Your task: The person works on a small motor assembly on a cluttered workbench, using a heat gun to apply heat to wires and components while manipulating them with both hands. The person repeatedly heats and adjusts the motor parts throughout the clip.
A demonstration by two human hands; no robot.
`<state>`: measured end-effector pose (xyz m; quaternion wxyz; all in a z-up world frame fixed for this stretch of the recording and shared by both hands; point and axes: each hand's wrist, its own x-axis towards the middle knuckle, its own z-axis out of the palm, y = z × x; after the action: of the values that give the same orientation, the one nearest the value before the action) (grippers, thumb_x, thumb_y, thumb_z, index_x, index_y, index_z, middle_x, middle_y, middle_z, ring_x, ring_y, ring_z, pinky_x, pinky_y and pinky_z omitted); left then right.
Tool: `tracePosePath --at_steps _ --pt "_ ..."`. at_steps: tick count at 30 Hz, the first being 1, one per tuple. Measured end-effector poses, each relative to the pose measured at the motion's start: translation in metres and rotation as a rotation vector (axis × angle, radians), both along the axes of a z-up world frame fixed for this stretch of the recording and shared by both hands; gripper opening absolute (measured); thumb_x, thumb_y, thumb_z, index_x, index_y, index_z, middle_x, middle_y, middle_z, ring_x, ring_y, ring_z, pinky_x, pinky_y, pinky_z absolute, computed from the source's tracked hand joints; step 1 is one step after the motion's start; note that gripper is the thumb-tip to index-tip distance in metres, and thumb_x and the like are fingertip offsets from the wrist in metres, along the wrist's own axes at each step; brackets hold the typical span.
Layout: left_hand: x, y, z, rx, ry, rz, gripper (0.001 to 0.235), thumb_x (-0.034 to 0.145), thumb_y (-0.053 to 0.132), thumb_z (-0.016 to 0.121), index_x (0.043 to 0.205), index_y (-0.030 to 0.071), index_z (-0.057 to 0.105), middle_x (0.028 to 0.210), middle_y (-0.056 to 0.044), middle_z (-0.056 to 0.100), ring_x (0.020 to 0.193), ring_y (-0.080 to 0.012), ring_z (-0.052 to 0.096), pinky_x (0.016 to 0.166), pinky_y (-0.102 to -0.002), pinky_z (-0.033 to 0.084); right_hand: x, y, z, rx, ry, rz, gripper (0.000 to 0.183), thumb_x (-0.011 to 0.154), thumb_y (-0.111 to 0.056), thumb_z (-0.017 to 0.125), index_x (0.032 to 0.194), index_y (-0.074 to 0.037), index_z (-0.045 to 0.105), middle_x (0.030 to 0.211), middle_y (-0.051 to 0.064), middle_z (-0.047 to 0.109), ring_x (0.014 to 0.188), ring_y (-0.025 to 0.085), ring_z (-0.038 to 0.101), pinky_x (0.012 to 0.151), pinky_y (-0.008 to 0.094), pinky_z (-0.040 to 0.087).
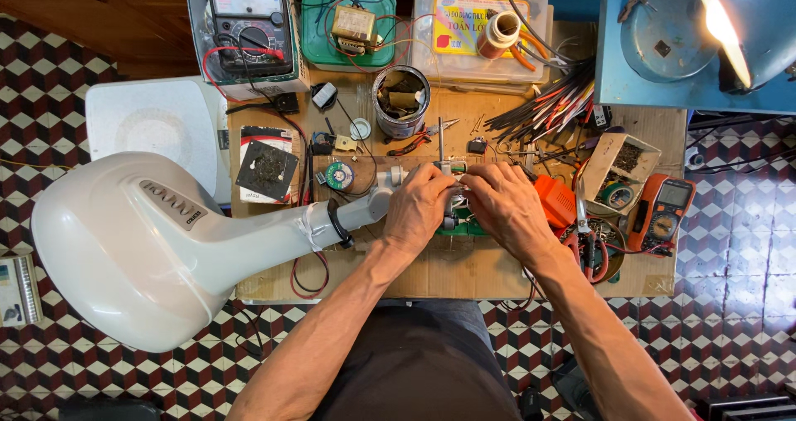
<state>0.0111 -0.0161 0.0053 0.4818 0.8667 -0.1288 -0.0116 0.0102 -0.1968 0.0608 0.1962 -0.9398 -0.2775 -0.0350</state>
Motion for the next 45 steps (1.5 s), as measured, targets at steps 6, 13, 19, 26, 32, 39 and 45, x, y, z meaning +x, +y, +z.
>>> tracePosePath --at_steps 6,13,19,26,32,39,45 --pt "0.003 0.002 -0.001 0.017 -0.021 -0.056 0.014 0.087 0.008 0.075 0.101 0.007 0.072 0.099 -0.006 0.065 0.095 -0.0274 0.067 0.079 -0.040 0.056 0.005 -0.009 -0.011 -0.081 -0.019 0.055 0.015 0.088 -0.009 0.073 0.102 -0.007 0.071 0.097 0.006 0.064 0.089 0.025 0.060 0.079 0.039 0.050" --pt "0.002 -0.001 -0.002 0.009 -0.024 -0.079 0.007 0.092 0.014 0.074 0.095 0.008 0.070 0.099 -0.004 0.063 0.093 -0.0236 0.068 0.077 -0.037 0.057 0.000 -0.017 -0.037 0.517 0.800 -0.593 0.014 0.094 -0.018 0.072 0.098 -0.005 0.073 0.085 0.002 0.066 0.074 0.011 0.058 0.065 0.028 0.047" --pt "0.000 0.005 0.003 -0.028 -0.022 -0.030 0.009 0.090 0.012 0.075 0.097 0.008 0.071 0.097 -0.004 0.065 0.086 -0.0224 0.070 0.072 -0.035 0.058 -0.012 -0.016 -0.036 0.981 0.868 -0.977 0.012 0.098 -0.014 0.071 0.102 -0.003 0.071 0.082 0.003 0.062 0.069 0.009 0.051 0.063 0.024 0.041" --pt "-0.004 0.008 0.005 -0.133 0.101 0.083 0.014 0.091 0.014 0.077 0.100 0.006 0.069 0.096 -0.004 0.073 0.082 -0.0183 0.075 0.070 -0.031 0.060 -0.016 0.023 -0.039 1.046 0.782 -0.595 0.036 0.093 -0.004 0.058 0.128 -0.001 0.052 0.117 0.006 0.069 0.102 0.011 0.065 0.091 0.026 0.054" --pt "-0.013 0.005 0.006 -0.259 0.111 0.172 0.012 0.091 0.014 0.074 0.099 0.005 0.071 0.099 -0.007 0.068 0.078 -0.0177 0.071 0.068 -0.031 0.058 -0.019 0.026 -0.053 0.977 0.775 -0.593 0.027 0.097 -0.008 0.061 0.123 -0.001 0.058 0.107 0.003 0.067 0.096 0.008 0.061 0.085 0.024 0.052" --pt "-0.017 -0.001 -0.008 -0.246 0.099 0.247 0.016 0.094 0.021 0.074 0.094 0.005 0.074 0.094 -0.006 0.067 0.078 -0.0188 0.070 0.069 -0.033 0.056 -0.026 0.018 -0.077 0.949 0.704 -0.589 0.019 0.096 -0.015 0.073 0.107 0.000 0.069 0.091 -0.001 0.066 0.081 0.006 0.059 0.072 0.022 0.050" --pt "-0.019 -0.008 -0.011 -0.289 0.197 0.352 0.021 0.092 0.025 0.073 0.094 0.005 0.076 0.095 -0.007 0.068 0.079 -0.0201 0.069 0.070 -0.033 0.056 -0.022 0.014 -0.071 0.911 0.759 -0.569 0.020 0.093 -0.017 0.074 0.104 -0.001 0.070 0.088 0.000 0.071 0.080 0.006 0.063 0.070 0.023 0.052"
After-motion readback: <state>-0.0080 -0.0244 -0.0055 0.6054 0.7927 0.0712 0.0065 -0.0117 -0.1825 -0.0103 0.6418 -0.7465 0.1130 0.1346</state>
